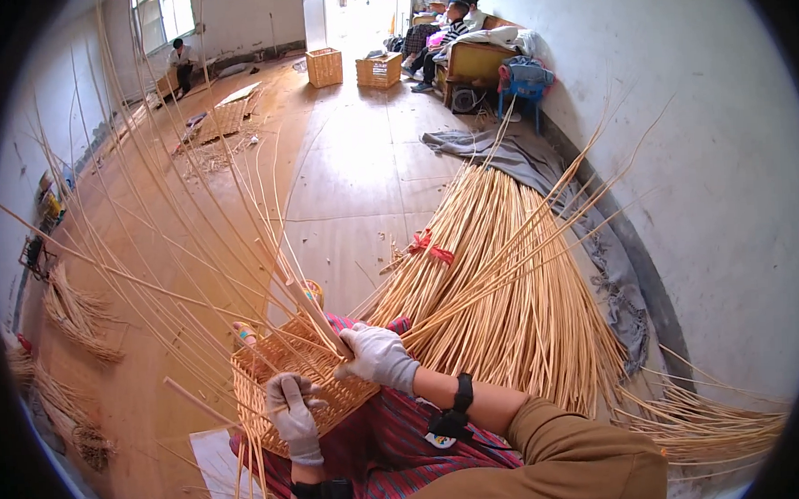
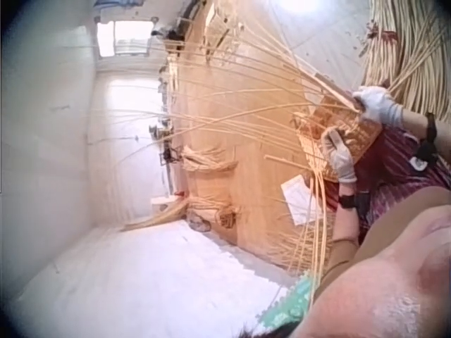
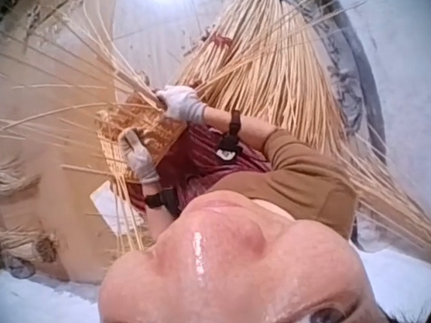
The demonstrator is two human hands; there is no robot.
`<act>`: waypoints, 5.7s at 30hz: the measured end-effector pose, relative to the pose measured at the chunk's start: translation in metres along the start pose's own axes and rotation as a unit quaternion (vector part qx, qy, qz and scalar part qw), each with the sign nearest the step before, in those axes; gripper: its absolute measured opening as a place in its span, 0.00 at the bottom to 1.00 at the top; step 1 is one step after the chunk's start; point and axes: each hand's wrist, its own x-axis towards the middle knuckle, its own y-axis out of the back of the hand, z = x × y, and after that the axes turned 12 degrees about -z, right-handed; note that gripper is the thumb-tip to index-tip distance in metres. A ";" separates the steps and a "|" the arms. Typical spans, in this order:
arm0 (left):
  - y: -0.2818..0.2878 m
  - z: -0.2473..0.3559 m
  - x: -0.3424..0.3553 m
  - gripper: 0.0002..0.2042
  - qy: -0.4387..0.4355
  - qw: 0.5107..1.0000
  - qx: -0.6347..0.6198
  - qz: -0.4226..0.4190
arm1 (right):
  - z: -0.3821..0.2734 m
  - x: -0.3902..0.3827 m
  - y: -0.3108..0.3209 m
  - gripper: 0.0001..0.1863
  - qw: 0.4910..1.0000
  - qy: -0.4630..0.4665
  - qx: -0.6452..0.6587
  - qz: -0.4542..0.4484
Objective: Weaving a square basket from long wooden/reed strips, including measuring and trimming.
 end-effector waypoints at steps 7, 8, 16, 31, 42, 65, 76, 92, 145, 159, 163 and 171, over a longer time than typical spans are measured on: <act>-0.071 0.017 0.076 0.27 -0.179 0.971 0.113 -0.108 | -0.005 -0.001 -0.026 0.18 0.987 -0.028 -0.009 0.159; -0.076 0.018 0.086 0.30 -0.138 0.970 0.144 -0.140 | -0.005 0.001 -0.028 0.17 0.986 -0.033 -0.007 0.165; -0.039 -0.021 -0.004 0.20 -0.147 0.951 0.209 -0.173 | -0.002 0.021 -0.020 0.17 0.990 -0.100 -0.053 0.088; 0.111 -0.036 -0.100 0.30 -0.011 0.947 0.288 0.140 | -0.011 0.003 -0.024 0.34 0.974 -0.024 -0.054 0.218; 0.109 0.022 -0.136 0.22 0.021 0.972 0.179 0.149 | -0.159 -0.080 -0.116 0.27 0.767 0.623 0.138 -0.070; 0.072 0.006 -0.133 0.20 0.113 0.980 0.148 0.075 | -0.047 0.033 -0.076 0.10 0.791 0.143 0.580 0.134; 0.076 -0.004 -0.010 0.17 -0.032 0.945 0.325 0.035 | -0.160 0.077 -0.030 0.22 0.919 0.340 -0.064 0.191; 0.081 -0.007 -0.021 0.20 0.158 0.978 0.135 -0.028 | -0.089 0.011 -0.099 0.37 0.959 0.239 0.138 0.067; 0.010 -0.034 0.020 0.07 0.156 0.972 0.169 -0.038 | -0.082 0.085 -0.007 0.34 0.926 0.235 -0.070 0.288; -0.018 -0.012 0.019 0.14 0.146 0.988 0.014 0.054 | 0.022 0.004 0.010 0.18 0.878 0.204 0.196 0.386; -0.018 -0.007 0.023 0.22 0.219 0.968 0.092 0.083 | 0.019 -0.051 -0.007 0.18 0.790 0.129 0.538 0.265; -0.013 -0.014 0.030 0.18 0.177 0.980 0.061 0.068 | -0.004 -0.066 0.007 0.23 0.790 0.113 0.543 0.262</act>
